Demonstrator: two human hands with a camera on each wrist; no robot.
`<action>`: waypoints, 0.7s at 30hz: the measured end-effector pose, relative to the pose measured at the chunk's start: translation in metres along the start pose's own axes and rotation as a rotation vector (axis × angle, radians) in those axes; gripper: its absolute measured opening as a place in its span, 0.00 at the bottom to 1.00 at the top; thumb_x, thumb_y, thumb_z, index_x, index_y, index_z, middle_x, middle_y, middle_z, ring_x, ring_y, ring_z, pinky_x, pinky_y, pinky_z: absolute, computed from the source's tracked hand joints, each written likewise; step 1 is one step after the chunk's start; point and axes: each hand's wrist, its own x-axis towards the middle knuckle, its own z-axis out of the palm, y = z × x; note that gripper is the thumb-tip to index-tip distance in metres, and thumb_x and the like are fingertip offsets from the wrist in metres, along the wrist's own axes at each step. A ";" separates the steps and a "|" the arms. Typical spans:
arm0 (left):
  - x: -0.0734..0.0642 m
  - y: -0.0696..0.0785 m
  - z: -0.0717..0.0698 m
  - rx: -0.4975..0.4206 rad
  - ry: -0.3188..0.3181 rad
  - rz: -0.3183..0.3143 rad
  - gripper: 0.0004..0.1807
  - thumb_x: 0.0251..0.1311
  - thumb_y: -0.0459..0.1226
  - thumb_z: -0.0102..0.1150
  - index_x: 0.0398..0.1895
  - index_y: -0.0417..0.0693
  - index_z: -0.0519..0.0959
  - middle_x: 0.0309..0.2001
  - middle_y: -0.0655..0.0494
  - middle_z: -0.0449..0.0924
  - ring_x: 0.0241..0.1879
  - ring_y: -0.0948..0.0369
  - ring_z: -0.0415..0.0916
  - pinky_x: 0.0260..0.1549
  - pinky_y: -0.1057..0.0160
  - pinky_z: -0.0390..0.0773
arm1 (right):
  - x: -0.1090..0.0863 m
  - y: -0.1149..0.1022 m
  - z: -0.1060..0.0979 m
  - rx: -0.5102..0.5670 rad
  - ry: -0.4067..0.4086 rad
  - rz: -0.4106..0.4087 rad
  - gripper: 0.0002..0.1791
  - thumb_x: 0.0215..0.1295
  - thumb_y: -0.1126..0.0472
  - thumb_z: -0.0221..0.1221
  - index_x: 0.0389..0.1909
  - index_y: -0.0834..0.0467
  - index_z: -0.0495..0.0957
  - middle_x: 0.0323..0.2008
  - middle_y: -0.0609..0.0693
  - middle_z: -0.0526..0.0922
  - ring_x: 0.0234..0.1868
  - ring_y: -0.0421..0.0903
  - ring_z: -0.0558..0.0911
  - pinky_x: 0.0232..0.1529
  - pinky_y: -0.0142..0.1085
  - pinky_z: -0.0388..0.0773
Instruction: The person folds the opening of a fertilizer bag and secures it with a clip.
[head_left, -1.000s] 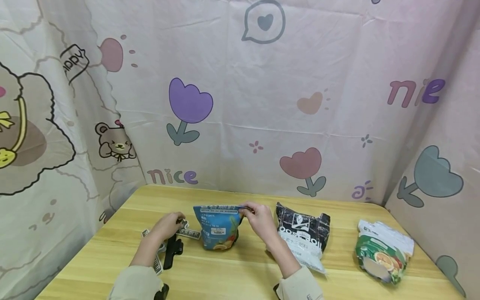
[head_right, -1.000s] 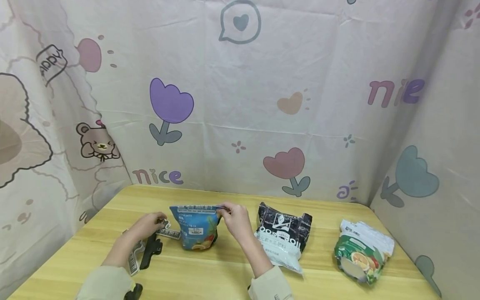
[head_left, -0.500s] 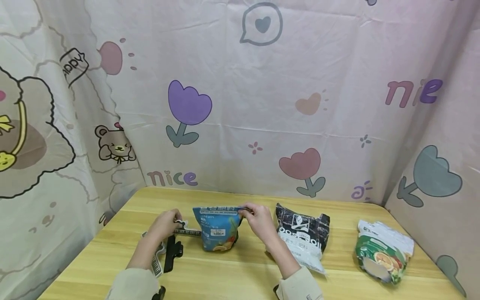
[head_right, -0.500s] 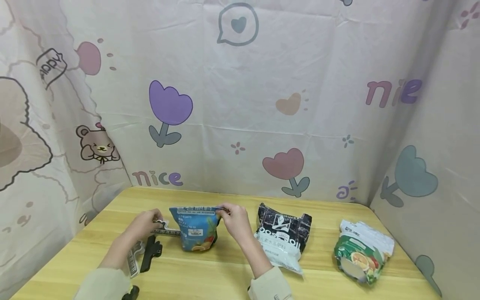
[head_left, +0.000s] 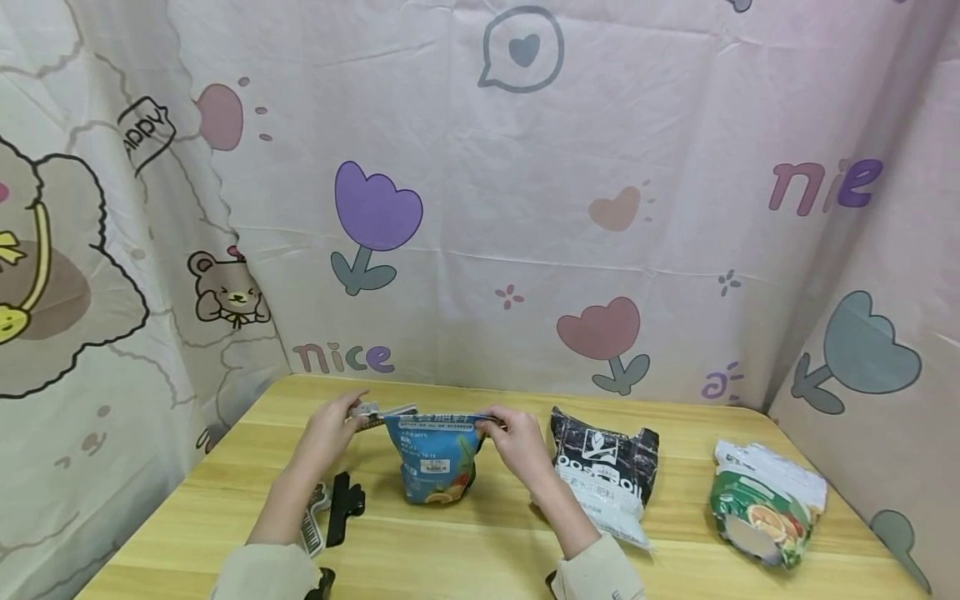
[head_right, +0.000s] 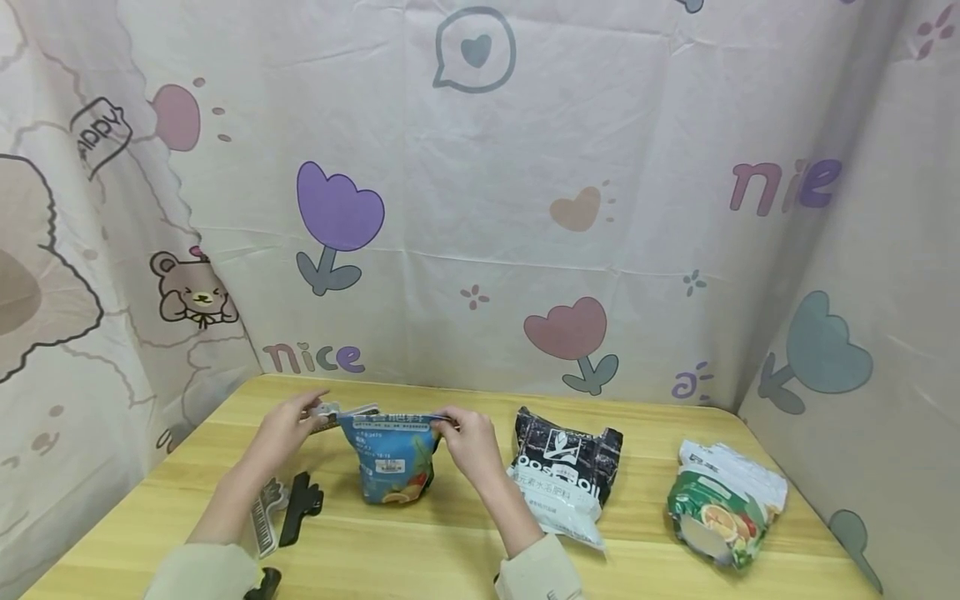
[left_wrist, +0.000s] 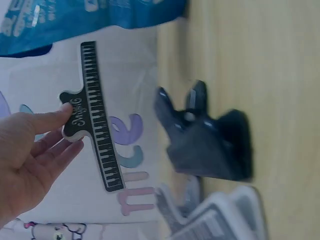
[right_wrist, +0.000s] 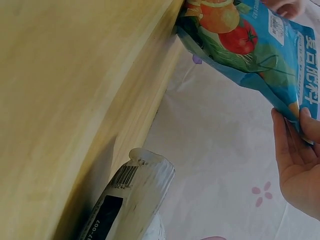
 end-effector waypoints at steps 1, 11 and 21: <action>0.000 0.003 -0.002 0.005 0.011 -0.001 0.20 0.55 0.26 0.58 0.53 0.33 0.72 0.40 0.39 0.75 0.39 0.45 0.74 0.35 0.48 0.75 | 0.000 0.000 0.000 0.000 0.000 0.003 0.05 0.59 0.66 0.59 0.33 0.59 0.83 0.25 0.46 0.83 0.21 0.35 0.76 0.15 0.28 0.63; 0.004 0.040 -0.025 -0.042 0.121 0.020 0.16 0.61 0.29 0.54 0.52 0.33 0.72 0.45 0.38 0.71 0.43 0.45 0.72 0.38 0.47 0.74 | 0.000 0.002 0.001 0.004 0.013 -0.026 0.04 0.59 0.66 0.60 0.33 0.59 0.83 0.23 0.46 0.83 0.23 0.39 0.79 0.15 0.28 0.65; -0.001 0.079 -0.044 -0.149 0.219 0.096 0.16 0.60 0.30 0.57 0.52 0.36 0.72 0.47 0.42 0.72 0.47 0.44 0.73 0.43 0.48 0.75 | 0.000 0.003 0.001 0.006 0.018 -0.042 0.04 0.59 0.66 0.59 0.33 0.60 0.83 0.23 0.47 0.83 0.24 0.41 0.80 0.17 0.28 0.68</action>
